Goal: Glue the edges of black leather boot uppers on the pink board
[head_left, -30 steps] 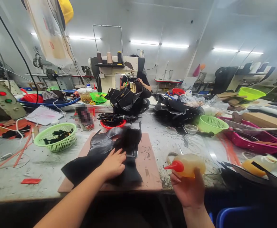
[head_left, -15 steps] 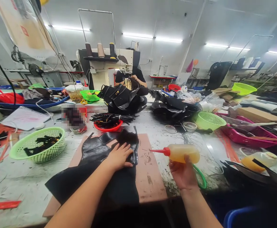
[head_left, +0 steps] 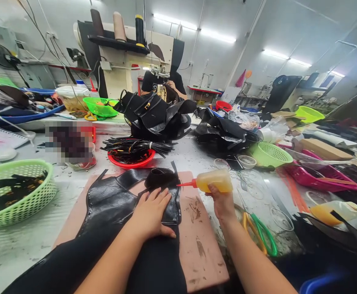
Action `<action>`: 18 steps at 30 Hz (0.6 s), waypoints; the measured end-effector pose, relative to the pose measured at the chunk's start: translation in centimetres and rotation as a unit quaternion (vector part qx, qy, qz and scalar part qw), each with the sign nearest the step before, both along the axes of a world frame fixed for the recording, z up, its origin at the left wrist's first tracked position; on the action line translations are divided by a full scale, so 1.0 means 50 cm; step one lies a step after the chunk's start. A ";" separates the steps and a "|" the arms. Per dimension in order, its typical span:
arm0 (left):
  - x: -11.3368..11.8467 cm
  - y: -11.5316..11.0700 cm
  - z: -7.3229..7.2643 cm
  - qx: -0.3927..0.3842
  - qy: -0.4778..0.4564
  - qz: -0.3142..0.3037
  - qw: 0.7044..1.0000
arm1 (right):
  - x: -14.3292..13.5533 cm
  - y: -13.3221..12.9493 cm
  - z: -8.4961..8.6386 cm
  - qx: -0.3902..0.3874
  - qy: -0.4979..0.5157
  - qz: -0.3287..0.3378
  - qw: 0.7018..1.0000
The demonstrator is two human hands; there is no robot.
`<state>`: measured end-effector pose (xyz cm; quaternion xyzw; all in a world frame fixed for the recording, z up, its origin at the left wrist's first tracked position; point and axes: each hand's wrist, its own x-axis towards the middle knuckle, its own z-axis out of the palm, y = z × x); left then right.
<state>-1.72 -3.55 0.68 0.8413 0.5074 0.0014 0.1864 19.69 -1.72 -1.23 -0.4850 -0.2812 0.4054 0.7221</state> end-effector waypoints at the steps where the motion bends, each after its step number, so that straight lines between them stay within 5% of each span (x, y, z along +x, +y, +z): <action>1: 0.000 0.001 -0.002 -0.002 0.001 0.000 1.000 | -0.002 0.002 -0.005 -0.001 -0.015 0.001 1.000; 18: 0.007 0.000 0.008 0.011 0.064 -0.023 0.998 | 0.015 0.013 -0.056 0.005 -0.073 0.006 0.997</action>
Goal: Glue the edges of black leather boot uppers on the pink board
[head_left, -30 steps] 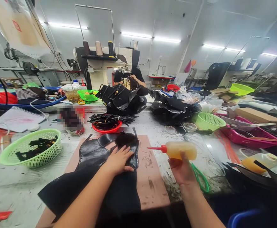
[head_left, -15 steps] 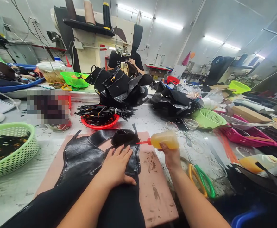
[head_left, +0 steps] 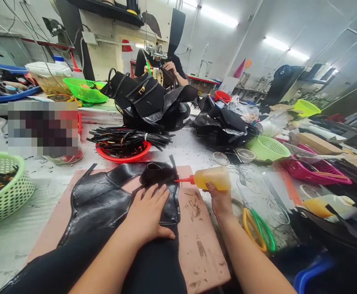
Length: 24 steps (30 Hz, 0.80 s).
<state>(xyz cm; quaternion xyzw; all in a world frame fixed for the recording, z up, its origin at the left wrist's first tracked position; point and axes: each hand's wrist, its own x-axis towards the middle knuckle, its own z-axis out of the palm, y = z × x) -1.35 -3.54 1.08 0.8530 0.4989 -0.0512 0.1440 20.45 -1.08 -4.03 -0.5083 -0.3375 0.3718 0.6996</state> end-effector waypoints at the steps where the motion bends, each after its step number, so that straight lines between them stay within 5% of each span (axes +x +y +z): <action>1: 0.000 0.000 -0.001 0.001 0.000 0.000 1.000 | 0.000 0.000 -0.001 -0.001 -0.002 0.001 1.000; 24: 0.003 0.001 0.002 -0.008 -0.005 0.008 1.000 | 0.003 -0.006 -0.007 -0.008 0.003 0.002 1.000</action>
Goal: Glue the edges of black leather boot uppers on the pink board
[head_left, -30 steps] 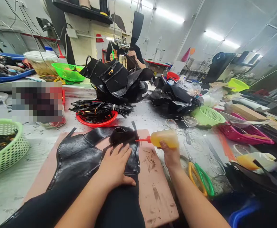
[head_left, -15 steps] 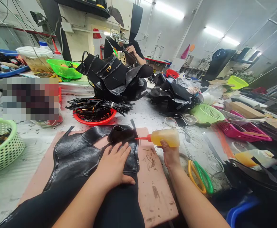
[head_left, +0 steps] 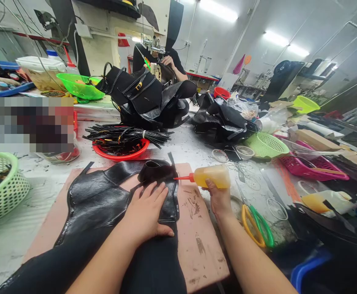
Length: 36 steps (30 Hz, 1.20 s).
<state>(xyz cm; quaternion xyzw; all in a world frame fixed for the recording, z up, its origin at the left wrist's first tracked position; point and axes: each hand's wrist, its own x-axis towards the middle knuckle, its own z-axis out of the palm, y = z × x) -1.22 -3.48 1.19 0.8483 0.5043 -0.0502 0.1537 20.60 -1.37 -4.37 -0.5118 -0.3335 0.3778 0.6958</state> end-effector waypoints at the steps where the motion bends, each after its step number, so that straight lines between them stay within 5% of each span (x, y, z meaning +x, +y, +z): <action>1: 0.000 0.000 0.000 0.001 0.002 -0.001 1.000 | 0.000 -0.001 0.001 -0.003 0.000 -0.003 1.000; 22: -0.003 -0.002 -0.019 0.023 -0.032 -0.008 0.999 | -0.013 -0.026 0.032 -0.021 -0.034 0.049 0.998; 36: -0.002 -0.003 -0.019 0.028 -0.019 -0.012 0.999 | -0.009 -0.028 0.027 0.017 -0.074 0.013 0.997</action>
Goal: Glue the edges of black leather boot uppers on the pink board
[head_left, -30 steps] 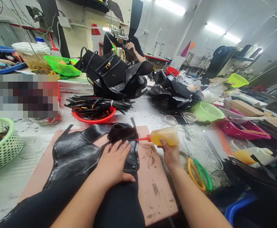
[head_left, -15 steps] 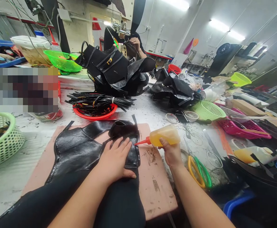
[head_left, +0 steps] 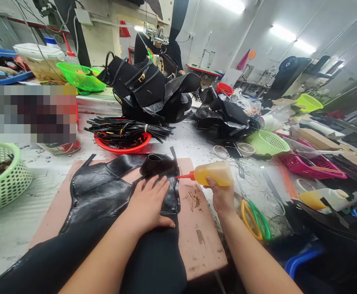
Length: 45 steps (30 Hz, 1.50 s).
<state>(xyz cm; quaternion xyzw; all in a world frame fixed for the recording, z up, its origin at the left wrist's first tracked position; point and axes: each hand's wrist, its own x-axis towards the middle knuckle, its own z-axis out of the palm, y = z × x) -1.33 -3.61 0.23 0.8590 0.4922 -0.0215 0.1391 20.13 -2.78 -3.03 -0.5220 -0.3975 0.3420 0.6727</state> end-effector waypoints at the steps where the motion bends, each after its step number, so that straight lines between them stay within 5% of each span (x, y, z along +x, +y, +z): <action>1: 0.000 0.000 0.000 0.001 -0.001 -0.001 1.000 | 0.001 0.000 -0.001 -0.002 -0.001 -0.004 1.000; 15: -0.001 0.001 -0.006 0.003 -0.007 -0.003 1.000 | 0.000 -0.013 0.016 -0.020 -0.024 0.062 0.998; 45: 0.001 0.002 -0.001 -0.022 0.034 -0.038 0.998 | 0.016 -0.119 -0.003 -0.026 0.013 0.023 0.999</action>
